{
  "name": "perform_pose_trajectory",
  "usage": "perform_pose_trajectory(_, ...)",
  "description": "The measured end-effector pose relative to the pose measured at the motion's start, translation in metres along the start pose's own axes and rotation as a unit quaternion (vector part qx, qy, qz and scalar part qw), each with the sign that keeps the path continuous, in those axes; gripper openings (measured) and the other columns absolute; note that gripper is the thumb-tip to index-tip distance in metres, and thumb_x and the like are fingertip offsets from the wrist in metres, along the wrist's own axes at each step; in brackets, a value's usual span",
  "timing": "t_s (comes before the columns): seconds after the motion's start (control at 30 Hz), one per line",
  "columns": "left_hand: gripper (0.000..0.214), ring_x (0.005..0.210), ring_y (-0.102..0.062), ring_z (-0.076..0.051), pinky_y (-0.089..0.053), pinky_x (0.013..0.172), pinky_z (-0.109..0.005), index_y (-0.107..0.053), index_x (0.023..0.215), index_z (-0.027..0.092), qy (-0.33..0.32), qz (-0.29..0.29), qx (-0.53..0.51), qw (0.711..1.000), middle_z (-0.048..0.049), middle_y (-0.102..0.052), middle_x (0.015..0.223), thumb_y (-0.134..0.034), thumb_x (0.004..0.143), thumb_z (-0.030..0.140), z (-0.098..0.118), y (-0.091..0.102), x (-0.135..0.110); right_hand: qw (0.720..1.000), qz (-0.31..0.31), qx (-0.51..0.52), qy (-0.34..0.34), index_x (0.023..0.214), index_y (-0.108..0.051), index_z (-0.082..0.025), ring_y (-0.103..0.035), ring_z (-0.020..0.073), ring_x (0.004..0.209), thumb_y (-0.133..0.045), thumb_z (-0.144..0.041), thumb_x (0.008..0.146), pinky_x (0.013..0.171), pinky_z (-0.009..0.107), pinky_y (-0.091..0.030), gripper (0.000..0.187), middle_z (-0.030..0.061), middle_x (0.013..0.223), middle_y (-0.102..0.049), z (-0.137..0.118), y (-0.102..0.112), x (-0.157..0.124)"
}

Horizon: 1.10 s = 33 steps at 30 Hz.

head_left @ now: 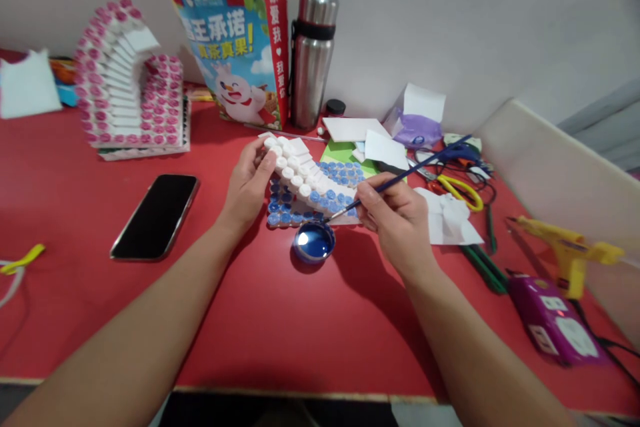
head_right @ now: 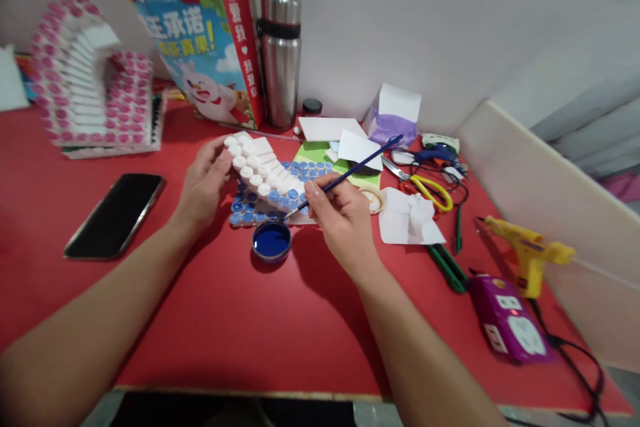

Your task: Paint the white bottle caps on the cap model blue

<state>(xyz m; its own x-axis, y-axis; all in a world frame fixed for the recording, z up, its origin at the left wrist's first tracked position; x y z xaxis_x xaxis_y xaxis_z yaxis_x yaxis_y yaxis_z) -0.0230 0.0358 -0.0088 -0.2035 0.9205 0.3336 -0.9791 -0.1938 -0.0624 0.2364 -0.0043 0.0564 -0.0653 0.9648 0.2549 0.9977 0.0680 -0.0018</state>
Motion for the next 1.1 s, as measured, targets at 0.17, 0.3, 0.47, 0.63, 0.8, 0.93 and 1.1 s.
perform_pose_trajectory(0.17,0.061,0.134,-0.079,-0.033,-0.065,0.120,-0.051,-0.073,0.147,0.028,-0.002,0.003,0.000,1.000,-0.0117,-0.082,0.148,-0.078,0.105,0.073,-0.001,0.000,0.000,0.997,0.034,0.069,-0.012,0.087,-0.072,-0.024,-0.045,0.0067,0.045,-0.103,-0.060,0.088,0.043,0.023,-0.034,0.047,-0.0075,0.060,-0.063,0.001,-0.001,0.004)
perform_pose_trajectory(0.3,0.066,0.136,-0.079,-0.034,-0.064,0.122,-0.052,-0.073,0.147,0.027,-0.003,0.008,0.001,1.000,-0.0125,-0.082,0.149,-0.079,0.103,0.076,0.000,0.000,0.000,0.993,0.078,0.089,-0.017,0.089,-0.071,-0.025,-0.056,0.0091,0.048,-0.103,-0.064,0.086,0.043,0.023,-0.041,0.051,-0.0047,0.068,-0.073,0.005,0.000,0.008)
perform_pose_trajectory(0.47,0.067,0.144,-0.076,-0.035,-0.063,0.124,-0.052,-0.070,0.150,0.028,-0.011,0.003,0.010,1.000,-0.0135,-0.080,0.153,-0.078,0.104,0.077,0.002,0.000,0.000,0.996,0.077,0.040,0.008,0.092,-0.073,-0.023,-0.060,0.0090,0.051,-0.098,-0.063,0.094,0.044,0.023,-0.045,0.048,-0.0029,0.072,-0.076,0.005,-0.002,0.006)
perform_pose_trajectory(0.63,0.070,0.147,-0.075,-0.036,-0.062,0.125,-0.052,-0.068,0.153,0.027,-0.016,-0.004,0.017,1.000,-0.0147,-0.079,0.155,-0.076,0.105,0.078,0.002,0.001,0.000,0.997,0.073,0.005,0.031,0.094,-0.072,-0.023,-0.061,0.0089,0.053,-0.095,-0.065,0.097,0.047,0.023,-0.047,0.048,-0.0027,0.073,-0.077,0.003,-0.003,0.004)
perform_pose_trajectory(0.8,0.073,0.149,-0.075,-0.037,-0.063,0.126,-0.054,-0.065,0.155,0.026,-0.020,-0.009,0.033,0.999,-0.0162,-0.077,0.158,-0.074,0.106,0.079,-0.001,0.002,0.001,0.997,0.062,-0.013,0.037,0.096,-0.073,-0.022,-0.061,0.0089,0.052,-0.092,-0.069,0.098,0.046,0.023,-0.047,0.051,-0.0028,0.073,-0.076,0.007,-0.004,0.005)
perform_pose_trajectory(0.93,0.071,0.150,-0.074,-0.037,-0.063,0.127,-0.054,-0.063,0.157,0.026,-0.029,-0.020,0.045,0.998,-0.0169,-0.076,0.160,-0.070,0.109,0.077,-0.002,0.003,0.001,0.997,0.065,-0.022,0.041,0.097,-0.073,-0.022,-0.061,0.0093,0.053,-0.091,-0.070,0.098,0.046,0.023,-0.047,0.051,-0.0028,0.073,-0.077,0.010,-0.001,0.007)
perform_pose_trajectory(1.1,0.072,0.147,-0.077,-0.037,-0.064,0.124,-0.054,-0.064,0.156,0.025,-0.033,-0.014,0.034,0.999,-0.0169,-0.078,0.156,-0.073,0.107,0.077,-0.003,0.003,0.002,0.995,0.084,-0.018,0.046,0.096,-0.073,-0.022,-0.062,0.0096,0.052,-0.094,-0.069,0.095,0.044,0.023,-0.047,0.052,-0.0032,0.071,-0.075,0.010,0.005,0.008)
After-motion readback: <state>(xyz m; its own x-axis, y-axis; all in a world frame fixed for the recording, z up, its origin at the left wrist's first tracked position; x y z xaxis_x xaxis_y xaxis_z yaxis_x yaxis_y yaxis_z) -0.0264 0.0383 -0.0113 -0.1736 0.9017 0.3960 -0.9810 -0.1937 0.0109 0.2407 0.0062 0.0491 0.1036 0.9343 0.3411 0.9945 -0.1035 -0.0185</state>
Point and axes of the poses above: each hand's wrist, its own x-axis towards the middle knuckle, its own y-axis out of the back of the hand, z = x × y, the point moved 4 cm from there along x, towards the middle knuckle
